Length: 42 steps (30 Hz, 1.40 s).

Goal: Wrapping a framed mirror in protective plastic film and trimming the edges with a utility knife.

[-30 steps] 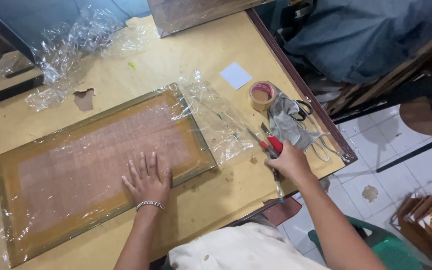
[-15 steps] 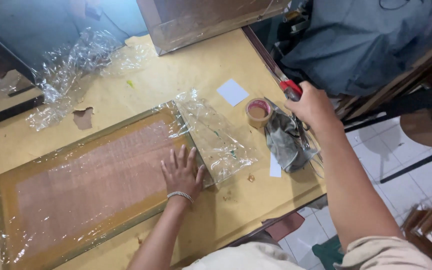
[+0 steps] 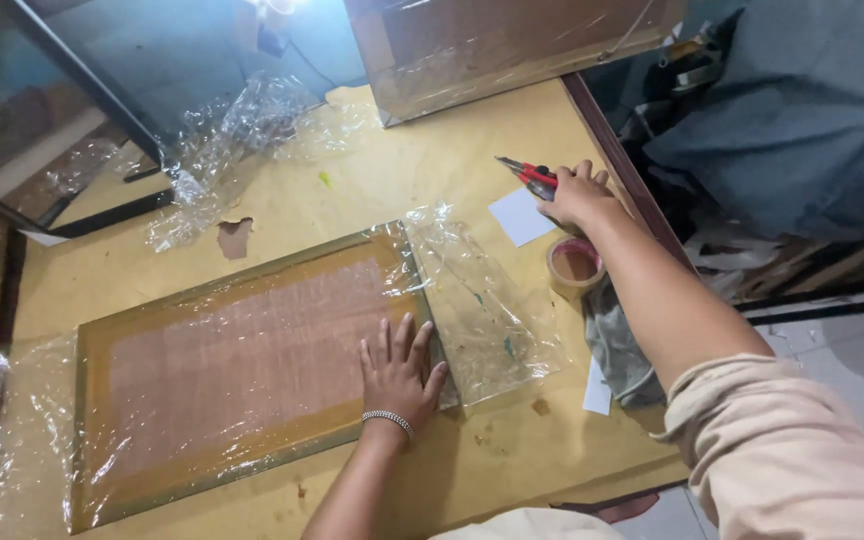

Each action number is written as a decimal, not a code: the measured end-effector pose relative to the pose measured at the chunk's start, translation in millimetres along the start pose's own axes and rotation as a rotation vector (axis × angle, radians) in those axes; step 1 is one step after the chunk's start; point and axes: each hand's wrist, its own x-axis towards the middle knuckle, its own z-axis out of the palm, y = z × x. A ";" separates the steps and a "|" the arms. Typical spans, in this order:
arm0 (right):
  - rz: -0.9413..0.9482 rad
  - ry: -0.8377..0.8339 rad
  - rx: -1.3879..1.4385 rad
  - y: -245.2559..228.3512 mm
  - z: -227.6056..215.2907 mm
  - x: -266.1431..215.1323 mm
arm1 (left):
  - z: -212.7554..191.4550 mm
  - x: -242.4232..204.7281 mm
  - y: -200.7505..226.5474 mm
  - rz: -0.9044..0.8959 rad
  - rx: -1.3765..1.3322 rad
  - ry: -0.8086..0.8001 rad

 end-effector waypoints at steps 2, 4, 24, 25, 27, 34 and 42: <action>0.040 -0.114 -0.009 -6.6 -12.7 -8.6 | 1.5 1.9 1.4 0.018 0.000 0.015; -0.076 0.024 -0.019 -26.4 -4.9 -7.8 | 3.7 0.8 -0.7 0.023 0.006 0.034; -0.346 0.331 0.078 -58.2 3.5 83.3 | 4.4 1.1 -1.0 0.039 -0.038 0.010; -0.498 0.418 -0.052 -72.5 10.5 73.1 | 4.0 1.8 -1.4 0.047 -0.038 0.013; -0.654 0.504 -0.187 -103.7 10.3 18.8 | 5.1 3.4 -2.1 0.051 -0.042 0.017; -0.958 -0.193 -0.381 -101.0 -0.6 -72.3 | 12.0 6.7 -2.6 0.053 -0.019 0.073; -0.891 -0.035 -0.035 -90.7 50.7 -146.5 | 11.8 5.8 -5.3 0.054 -0.019 -0.020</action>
